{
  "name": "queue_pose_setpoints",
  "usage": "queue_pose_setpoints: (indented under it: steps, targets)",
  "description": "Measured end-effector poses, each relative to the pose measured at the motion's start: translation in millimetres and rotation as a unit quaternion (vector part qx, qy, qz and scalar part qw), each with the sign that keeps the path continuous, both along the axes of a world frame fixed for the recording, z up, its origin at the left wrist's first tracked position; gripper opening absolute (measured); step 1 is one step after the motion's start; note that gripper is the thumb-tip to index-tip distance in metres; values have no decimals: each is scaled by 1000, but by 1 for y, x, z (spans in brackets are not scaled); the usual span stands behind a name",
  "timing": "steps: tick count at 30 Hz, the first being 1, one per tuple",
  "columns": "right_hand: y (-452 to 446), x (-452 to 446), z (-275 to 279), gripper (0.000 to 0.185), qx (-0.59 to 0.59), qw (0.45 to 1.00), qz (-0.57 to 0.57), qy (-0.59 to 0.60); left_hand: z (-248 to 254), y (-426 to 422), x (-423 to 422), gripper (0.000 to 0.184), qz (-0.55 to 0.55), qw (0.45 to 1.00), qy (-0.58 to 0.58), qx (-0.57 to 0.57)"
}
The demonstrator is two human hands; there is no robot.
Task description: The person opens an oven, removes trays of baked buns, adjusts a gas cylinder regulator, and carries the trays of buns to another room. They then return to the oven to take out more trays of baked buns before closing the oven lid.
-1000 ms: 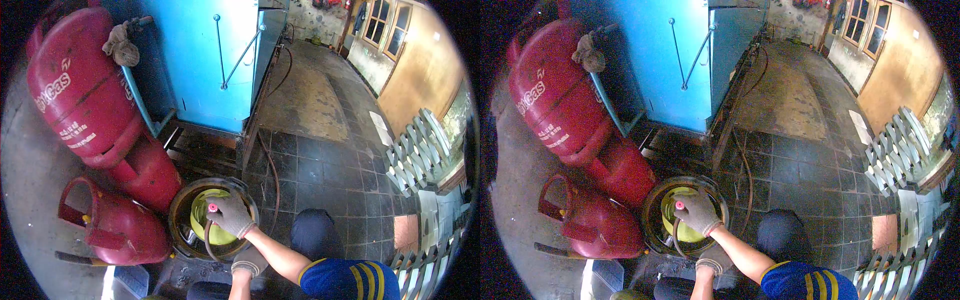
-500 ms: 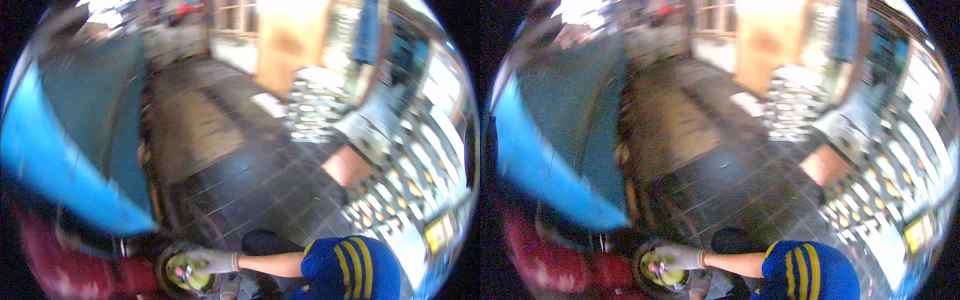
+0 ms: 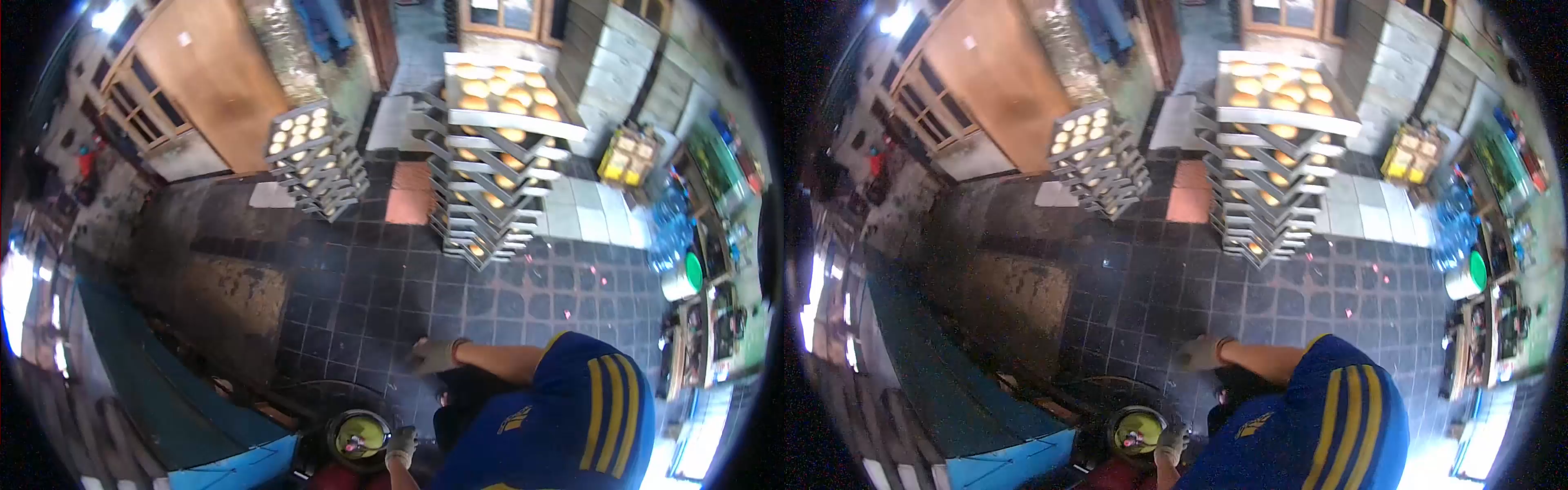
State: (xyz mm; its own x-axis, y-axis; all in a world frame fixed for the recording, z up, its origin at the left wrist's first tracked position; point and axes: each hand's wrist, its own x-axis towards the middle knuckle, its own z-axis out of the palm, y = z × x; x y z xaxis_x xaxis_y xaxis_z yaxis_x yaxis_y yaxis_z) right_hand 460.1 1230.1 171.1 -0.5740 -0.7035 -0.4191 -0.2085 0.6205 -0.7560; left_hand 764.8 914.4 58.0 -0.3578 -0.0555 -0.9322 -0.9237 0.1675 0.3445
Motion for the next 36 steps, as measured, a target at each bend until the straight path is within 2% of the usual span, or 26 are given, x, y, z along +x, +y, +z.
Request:
queue_pose_setpoints:
  steps: [1,3,4,5,7,8,9,10,11,14,15,16,17,19,20,22,25,28,32,35,36]
  targets:
    - [40,10,-37,70,-2,997,-57,48,30,17,-18,51,-12,1000,-12,-6]
    - [125,46,-56,70,-2,987,-156,38,68,40,-28,37,-127,989,-67,-22]
    - [168,48,-36,72,-2,980,-198,-21,71,44,-30,36,-143,986,-80,-23]
    - [203,51,23,72,43,964,-245,-93,72,50,-37,36,-130,988,-85,-26]
    - [275,64,53,74,115,920,-334,-169,73,68,-51,35,-93,991,-88,-37]
    - [323,91,26,77,143,898,-380,-169,73,81,-59,38,-78,992,-89,-44]
    - [373,127,-45,74,180,887,-416,-91,74,95,-68,41,-63,993,-90,-51]
    - [418,150,-78,71,201,877,-425,-104,80,112,-76,45,-58,994,-81,-52]
    - [450,168,-63,68,177,842,-482,-165,82,130,-87,49,-52,995,-69,-52]
    - [545,218,-93,62,166,830,-517,-132,76,187,-118,50,-51,996,-61,-41]
    - [572,224,-93,59,101,782,-592,-168,59,209,-128,49,-52,997,-62,-19]
    - [600,227,-92,57,36,724,-659,-202,66,246,-140,45,-72,994,-57,-63]
    - [630,225,-93,57,38,727,-655,-202,70,288,-154,45,-67,994,-59,-61]
    - [675,207,-88,56,-12,684,-709,-171,53,338,-182,41,-68,992,-95,-54]
    - [695,192,-67,59,-37,691,-704,-157,3,346,-193,37,-66,991,-117,10]
    - [732,161,-48,59,-62,689,-709,-137,75,449,-238,35,-112,989,-66,-64]
    - [785,90,-26,57,-103,690,-708,-109,80,537,-306,54,-93,994,44,-48]
    - [831,0,-21,50,-144,736,-660,-43,100,611,-377,69,-63,975,213,-12]
    - [868,-130,10,50,-165,771,-615,12,153,676,-463,71,49,954,294,41]
    - [883,-219,48,54,-243,733,-635,-36,183,710,-527,74,132,923,356,57]
    - [888,-244,62,54,-236,738,-632,-9,192,723,-546,74,179,903,386,50]
